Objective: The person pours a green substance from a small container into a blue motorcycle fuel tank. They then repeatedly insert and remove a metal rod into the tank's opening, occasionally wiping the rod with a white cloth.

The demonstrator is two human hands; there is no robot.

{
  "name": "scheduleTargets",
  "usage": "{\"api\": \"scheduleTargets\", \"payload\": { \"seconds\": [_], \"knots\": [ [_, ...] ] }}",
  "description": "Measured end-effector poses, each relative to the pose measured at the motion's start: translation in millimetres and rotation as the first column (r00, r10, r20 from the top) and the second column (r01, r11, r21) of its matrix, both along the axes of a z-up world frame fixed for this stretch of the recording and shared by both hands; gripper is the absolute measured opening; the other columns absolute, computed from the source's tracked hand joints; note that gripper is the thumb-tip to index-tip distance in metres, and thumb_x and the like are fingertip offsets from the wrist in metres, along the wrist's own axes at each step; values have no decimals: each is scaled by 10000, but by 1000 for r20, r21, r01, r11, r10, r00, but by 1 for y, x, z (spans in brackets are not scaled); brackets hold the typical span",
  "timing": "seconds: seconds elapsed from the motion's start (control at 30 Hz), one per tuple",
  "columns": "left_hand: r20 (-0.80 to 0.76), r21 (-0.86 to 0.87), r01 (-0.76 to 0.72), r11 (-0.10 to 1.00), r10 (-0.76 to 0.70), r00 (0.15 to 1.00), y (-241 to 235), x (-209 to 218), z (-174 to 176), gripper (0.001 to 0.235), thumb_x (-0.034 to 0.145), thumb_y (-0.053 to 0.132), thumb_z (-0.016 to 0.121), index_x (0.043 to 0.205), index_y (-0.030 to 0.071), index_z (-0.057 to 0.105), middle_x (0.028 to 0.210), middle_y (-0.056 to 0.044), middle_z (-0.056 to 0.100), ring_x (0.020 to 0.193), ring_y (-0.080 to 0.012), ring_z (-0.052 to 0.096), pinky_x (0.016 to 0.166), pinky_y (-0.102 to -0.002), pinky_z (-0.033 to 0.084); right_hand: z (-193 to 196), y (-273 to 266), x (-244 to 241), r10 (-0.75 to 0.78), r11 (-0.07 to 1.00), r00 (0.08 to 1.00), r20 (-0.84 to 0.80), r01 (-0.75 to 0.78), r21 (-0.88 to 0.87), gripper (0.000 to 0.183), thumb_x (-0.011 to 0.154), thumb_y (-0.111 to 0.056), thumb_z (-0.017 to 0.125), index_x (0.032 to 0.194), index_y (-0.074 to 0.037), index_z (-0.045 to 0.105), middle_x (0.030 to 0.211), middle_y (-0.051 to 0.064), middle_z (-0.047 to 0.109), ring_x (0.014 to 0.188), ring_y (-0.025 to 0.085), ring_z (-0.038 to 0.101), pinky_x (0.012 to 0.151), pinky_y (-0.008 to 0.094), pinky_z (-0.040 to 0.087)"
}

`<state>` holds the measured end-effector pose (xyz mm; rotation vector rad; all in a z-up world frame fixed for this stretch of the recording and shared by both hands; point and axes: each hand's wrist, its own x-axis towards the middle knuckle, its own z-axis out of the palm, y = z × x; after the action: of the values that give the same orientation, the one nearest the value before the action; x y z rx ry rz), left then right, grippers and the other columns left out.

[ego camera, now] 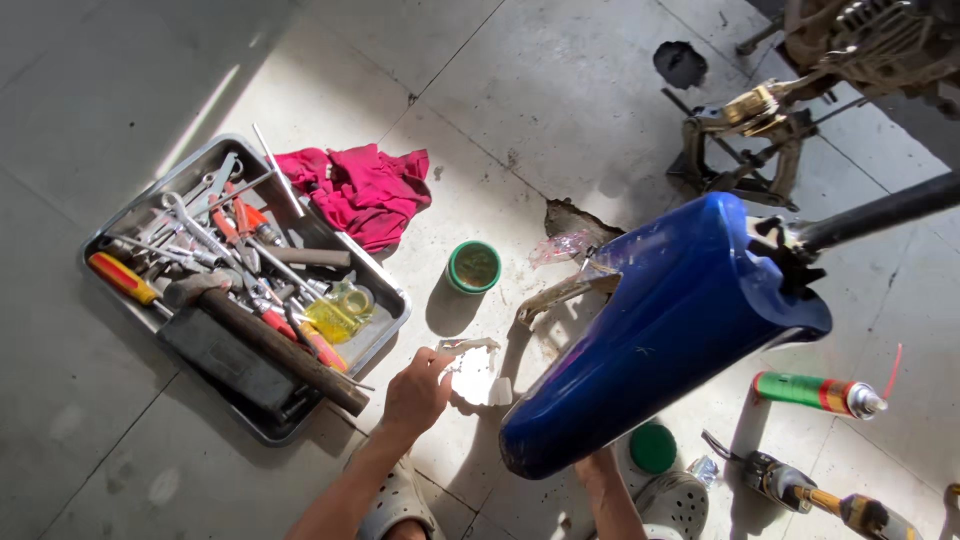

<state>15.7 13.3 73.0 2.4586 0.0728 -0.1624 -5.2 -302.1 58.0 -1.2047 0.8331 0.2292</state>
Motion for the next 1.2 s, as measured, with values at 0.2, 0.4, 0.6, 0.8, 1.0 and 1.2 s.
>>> {"api": "scheduleTargets", "payload": {
  "seconds": [0.2, 0.4, 0.6, 0.8, 1.0, 1.2],
  "knots": [
    [302, -69, 163, 984, -136, 944, -3, 75, 131, 322, 910, 242, 673, 1216, 147, 692, 1114, -100, 639, 930, -310, 696, 707, -467, 595, 145, -124, 83, -267, 810, 854, 447, 450, -376, 583, 987, -151, 303, 1564, -94, 244, 1325, 223, 636, 1030, 343, 655, 807, 459, 507],
    [322, 194, 410, 891, -452, 832, -81, 121, 286, 456, 923, 310, 663, 1352, 181, 580, 1113, -132, 613, 906, -382, 745, 707, -501, 647, 284, -140, 151, 530, 557, 685, 499, 163, -814, 511, 1036, -244, 317, 1464, -183, 589, 1728, 140, 158, 1376, 454, 467, 1118, 547, 400],
    [348, 146, 466, 873, -486, 802, -172, 143, 311, 529, 980, 334, 592, 1446, 125, 454, 1179, -196, 570, 895, -403, 742, 679, -494, 654, 276, -149, 198, 799, 403, 497, 339, -24, -915, 796, 955, -202, 339, 1647, -134, -47, 1506, 185, 532, 1440, 518, 349, 1156, 686, 255],
    [367, 63, 363, 930, -360, 858, -210, 147, 283, 545, 1003, 423, 539, 1451, 127, 444, 1206, -195, 554, 958, -414, 723, 699, -482, 645, 251, -155, 218, 830, 421, 387, 402, 39, -906, 731, 995, -254, 314, 1647, -60, 46, 1501, 120, 560, 1400, 487, 416, 1144, 635, 282],
    [386, 66, 309, 949, -310, 869, -207, 147, 263, 535, 984, 450, 572, 1423, 162, 467, 1230, -185, 523, 976, -432, 702, 717, -516, 636, 250, -151, 223, 823, 450, 389, 415, 2, -893, 714, 988, -286, 308, 1651, -100, 116, 1507, 108, 559, 1403, 483, 422, 1109, 622, 332],
    [373, 9, 287, 958, -270, 888, -206, 147, 261, 522, 956, 438, 604, 1400, 186, 491, 1232, -164, 516, 970, -411, 704, 739, -507, 625, 258, -145, 219, 838, 414, 392, 380, -5, -910, 688, 1000, -344, 290, 1651, -147, 187, 1478, 172, 569, 1393, 483, 442, 1096, 609, 360]
  ]
}}
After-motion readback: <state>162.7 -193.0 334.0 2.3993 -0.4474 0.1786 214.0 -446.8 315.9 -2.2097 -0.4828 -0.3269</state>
